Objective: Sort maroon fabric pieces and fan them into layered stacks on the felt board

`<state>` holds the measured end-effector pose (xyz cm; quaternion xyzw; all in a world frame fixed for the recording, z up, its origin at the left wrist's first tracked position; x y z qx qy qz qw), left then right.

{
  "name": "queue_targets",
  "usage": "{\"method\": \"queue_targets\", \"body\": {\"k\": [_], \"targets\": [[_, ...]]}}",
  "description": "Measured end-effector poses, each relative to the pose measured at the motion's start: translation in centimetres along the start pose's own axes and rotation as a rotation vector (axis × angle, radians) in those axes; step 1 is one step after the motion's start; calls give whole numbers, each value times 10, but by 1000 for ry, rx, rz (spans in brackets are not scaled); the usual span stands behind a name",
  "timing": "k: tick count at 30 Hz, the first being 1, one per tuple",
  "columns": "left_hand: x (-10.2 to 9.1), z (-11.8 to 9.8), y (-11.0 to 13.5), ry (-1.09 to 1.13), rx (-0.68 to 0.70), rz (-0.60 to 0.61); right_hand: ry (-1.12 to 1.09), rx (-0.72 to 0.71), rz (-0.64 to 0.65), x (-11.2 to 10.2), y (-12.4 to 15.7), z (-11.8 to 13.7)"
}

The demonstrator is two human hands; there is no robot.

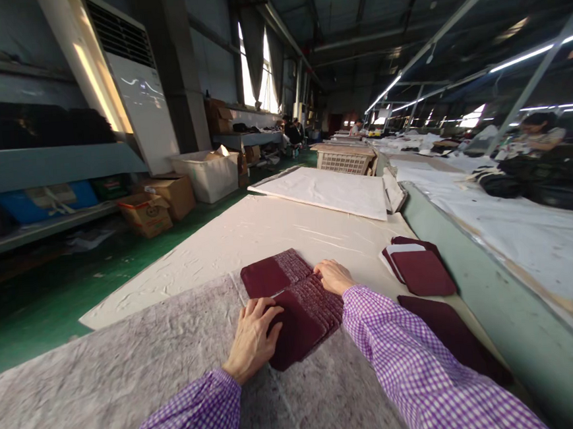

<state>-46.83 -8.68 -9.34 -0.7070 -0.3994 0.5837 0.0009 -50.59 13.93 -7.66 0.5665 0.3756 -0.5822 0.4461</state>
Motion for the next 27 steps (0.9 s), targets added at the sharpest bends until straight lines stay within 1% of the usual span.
{"method": "queue_targets", "body": {"k": [5, 13, 19, 27], "targets": [[0, 1, 0, 12, -12, 8, 63, -22, 71, -2, -13, 6], [-2, -1, 0, 23, -18, 18, 81, -94, 60, -1, -9, 6], [-3, -1, 0, 13, -23, 24, 119, -85, 102, 3, -13, 10], [-1, -4, -1, 4, 27, 24, 74, -87, 48, 3, -8, 4]]}}
Point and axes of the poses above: each hand's wrist, its own y-axis away from the middle knuckle, its own x-axis out of the palm, z = x × y, the point moved 6 cm from there along -y, towards the middle knuckle, and after that the axes turned 11 degrees about x, right-handed, at the moved point
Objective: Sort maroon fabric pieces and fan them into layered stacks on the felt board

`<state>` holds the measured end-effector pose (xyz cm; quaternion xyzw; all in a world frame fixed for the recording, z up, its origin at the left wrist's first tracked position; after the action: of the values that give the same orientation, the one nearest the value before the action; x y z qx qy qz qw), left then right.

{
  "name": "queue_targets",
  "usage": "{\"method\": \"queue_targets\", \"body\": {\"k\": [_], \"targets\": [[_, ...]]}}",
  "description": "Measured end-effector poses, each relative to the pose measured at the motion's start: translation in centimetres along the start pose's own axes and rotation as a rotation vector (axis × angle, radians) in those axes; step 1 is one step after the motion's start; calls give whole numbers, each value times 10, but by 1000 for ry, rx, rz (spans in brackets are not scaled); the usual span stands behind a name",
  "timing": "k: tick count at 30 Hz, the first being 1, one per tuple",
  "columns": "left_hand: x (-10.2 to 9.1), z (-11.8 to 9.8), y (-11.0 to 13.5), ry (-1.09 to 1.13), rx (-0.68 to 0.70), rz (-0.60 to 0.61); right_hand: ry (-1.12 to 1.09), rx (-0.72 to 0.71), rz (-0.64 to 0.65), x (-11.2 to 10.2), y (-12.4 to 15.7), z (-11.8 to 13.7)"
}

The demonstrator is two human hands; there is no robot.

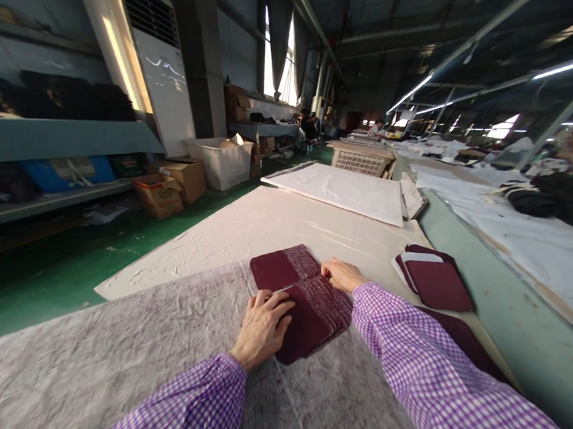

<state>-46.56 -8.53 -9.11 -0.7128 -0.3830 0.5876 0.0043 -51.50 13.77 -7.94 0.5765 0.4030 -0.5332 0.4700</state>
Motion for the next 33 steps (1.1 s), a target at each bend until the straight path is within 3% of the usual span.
{"method": "queue_targets", "body": {"k": [8, 18, 26, 33], "targets": [[-1, -3, 0, -27, 10, 11, -30, 7, -26, -6, 12, 9], [-1, -3, 0, -34, 22, -1, -158, 71, 60, -9, 11, 10], [-5, -8, -1, -47, 31, 0, -656, 49, 178, -31, 7, -13], [-4, -6, 0, -56, 33, -10, -1101, 219, 233, 0, 37, -30]]}}
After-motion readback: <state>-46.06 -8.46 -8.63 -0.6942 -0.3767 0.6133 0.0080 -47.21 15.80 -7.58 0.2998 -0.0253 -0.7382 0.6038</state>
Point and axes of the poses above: each hand's wrist, its own y-axis away from the middle knuckle, its own x-axis out of the palm, z = x × y, the point moved 6 cm from there along -y, towards the middle knuckle, and after that the axes turned 11 degrees about x, right-handed, at the moved point
